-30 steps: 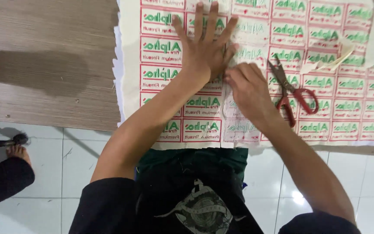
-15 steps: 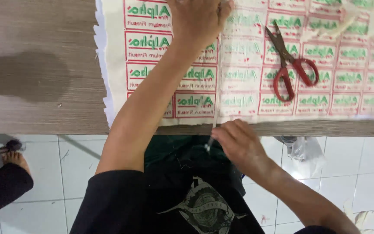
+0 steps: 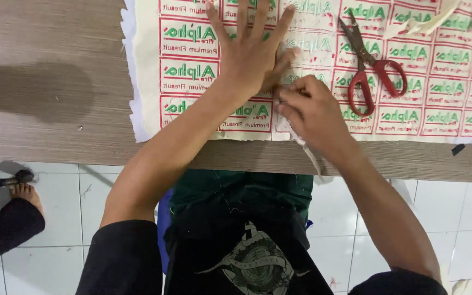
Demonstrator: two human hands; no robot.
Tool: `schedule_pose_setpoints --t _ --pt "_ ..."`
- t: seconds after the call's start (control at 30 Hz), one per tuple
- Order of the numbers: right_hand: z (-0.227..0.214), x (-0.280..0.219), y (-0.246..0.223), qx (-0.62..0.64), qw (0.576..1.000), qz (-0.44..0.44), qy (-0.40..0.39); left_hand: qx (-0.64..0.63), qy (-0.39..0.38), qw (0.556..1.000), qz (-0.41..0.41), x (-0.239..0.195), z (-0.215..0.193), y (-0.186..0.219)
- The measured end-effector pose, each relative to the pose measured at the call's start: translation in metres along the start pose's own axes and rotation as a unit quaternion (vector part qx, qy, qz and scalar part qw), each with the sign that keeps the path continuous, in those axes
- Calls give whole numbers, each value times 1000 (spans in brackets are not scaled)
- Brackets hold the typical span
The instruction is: Cutting large sheets of printed labels into individual strips or pieces using scissors.
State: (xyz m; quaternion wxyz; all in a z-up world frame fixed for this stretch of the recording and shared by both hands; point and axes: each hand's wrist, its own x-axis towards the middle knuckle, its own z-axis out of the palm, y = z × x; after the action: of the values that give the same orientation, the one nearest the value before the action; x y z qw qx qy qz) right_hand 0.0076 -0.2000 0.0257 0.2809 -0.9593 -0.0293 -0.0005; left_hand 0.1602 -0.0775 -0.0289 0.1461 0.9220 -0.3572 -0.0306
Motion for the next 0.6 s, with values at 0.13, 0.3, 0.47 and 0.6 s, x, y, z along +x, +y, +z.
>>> schedule_pose_setpoints --t 0.13,0.3,0.47,0.6 --pt "11 0 -17 -120 980 -143 67 -8 -77 997 -18 -6 -8 5" --pt "16 11 -13 -189 976 -103 45 49 -4 999 -6 -5 -4 5" --pt "22 -10 -18 -184 981 -52 -17 24 -56 998 -23 -1 11 2" --pt "30 -74 -46 -126 984 -50 -119 60 129 990 -10 -3 29 -1"
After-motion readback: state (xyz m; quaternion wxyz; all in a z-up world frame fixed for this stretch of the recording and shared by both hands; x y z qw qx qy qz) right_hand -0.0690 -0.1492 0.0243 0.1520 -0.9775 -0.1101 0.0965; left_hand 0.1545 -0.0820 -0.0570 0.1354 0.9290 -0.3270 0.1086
